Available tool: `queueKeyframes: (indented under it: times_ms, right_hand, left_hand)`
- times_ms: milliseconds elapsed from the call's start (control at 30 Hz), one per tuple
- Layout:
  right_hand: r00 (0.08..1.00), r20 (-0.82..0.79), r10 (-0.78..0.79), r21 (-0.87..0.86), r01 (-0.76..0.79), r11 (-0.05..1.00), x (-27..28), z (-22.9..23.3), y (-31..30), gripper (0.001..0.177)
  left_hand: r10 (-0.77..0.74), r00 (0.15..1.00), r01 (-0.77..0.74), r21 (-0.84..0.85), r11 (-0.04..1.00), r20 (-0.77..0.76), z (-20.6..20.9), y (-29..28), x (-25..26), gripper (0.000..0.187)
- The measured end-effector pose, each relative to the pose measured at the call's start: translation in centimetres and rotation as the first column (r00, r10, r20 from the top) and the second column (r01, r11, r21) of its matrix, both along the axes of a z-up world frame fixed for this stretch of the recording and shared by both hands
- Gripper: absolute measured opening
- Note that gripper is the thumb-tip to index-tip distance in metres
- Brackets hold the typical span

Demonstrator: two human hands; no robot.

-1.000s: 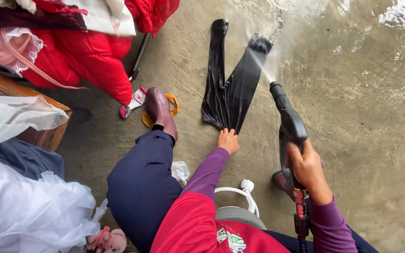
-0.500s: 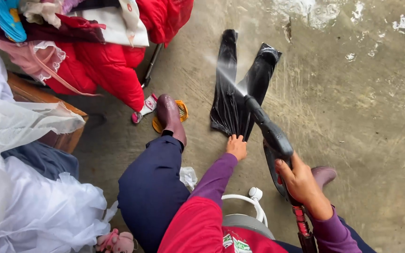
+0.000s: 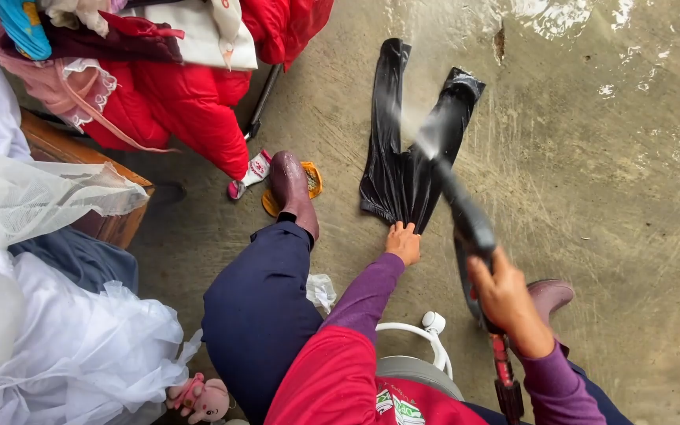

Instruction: Washing individual small clothing items like socks and cloths using a high-pressure water spray gun while seated.

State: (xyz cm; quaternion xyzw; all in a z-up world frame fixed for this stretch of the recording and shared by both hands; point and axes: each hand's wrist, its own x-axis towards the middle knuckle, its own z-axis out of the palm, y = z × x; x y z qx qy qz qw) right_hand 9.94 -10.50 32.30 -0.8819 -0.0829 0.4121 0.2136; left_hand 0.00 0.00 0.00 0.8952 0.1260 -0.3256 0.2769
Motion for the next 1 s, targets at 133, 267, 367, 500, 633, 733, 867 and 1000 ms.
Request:
queueKeyframes:
  times_ms: [133, 267, 367, 500, 633, 733, 867, 1000]
  right_hand:
    - [0.987, -0.134, 0.089, -0.071, -0.099, 0.993, -2.3, -1.3, -0.6, 0.042]
    - [0.998, -0.058, 0.025, -0.056, -0.029, 0.998, 0.5, -1.9, -2.3, 0.040]
    - [0.997, 0.037, -0.061, -0.021, 0.061, 0.998, 2.1, -0.3, -3.3, 0.038]
    - [0.997, -0.020, -0.072, -0.071, 0.071, 0.995, 0.0, -1.0, -4.5, 0.038]
    - [0.989, -0.141, -0.051, -0.123, 0.034, 0.992, -1.5, -0.6, -3.9, 0.045]
    - [0.993, -0.083, -0.080, -0.133, 0.068, 0.989, -0.6, 0.0, -4.4, 0.040]
    - [0.991, -0.104, -0.083, -0.139, 0.068, 0.988, -2.2, 0.2, -5.1, 0.040]
    - [0.969, -0.247, 0.017, -0.210, -0.071, 0.975, -4.6, -0.9, -5.3, 0.038]
  left_hand:
    - [0.029, 0.999, -0.029, -0.011, 1.000, 0.033, -0.4, -0.1, 0.0, 0.038]
    - [0.018, 1.000, -0.018, -0.008, 1.000, 0.002, 0.3, 0.3, 0.0, 0.038]
    - [0.018, 1.000, -0.018, 0.003, 1.000, 0.008, -0.2, 0.2, 0.0, 0.039]
    - [0.017, 1.000, -0.017, 0.000, 1.000, -0.008, -0.3, 0.2, 0.3, 0.040]
    - [0.006, 1.000, -0.006, -0.007, 1.000, -0.030, 1.1, 0.4, 0.4, 0.042]
    - [0.037, 0.999, -0.037, -0.020, 0.999, 0.019, -0.1, -0.5, -0.9, 0.053]
    - [0.125, 0.991, -0.123, -0.038, 0.992, 0.047, 2.4, -2.4, -3.6, 0.083]
    - [0.044, 0.965, -0.098, 0.202, 0.974, 0.257, -2.4, -5.3, -6.3, 0.076]
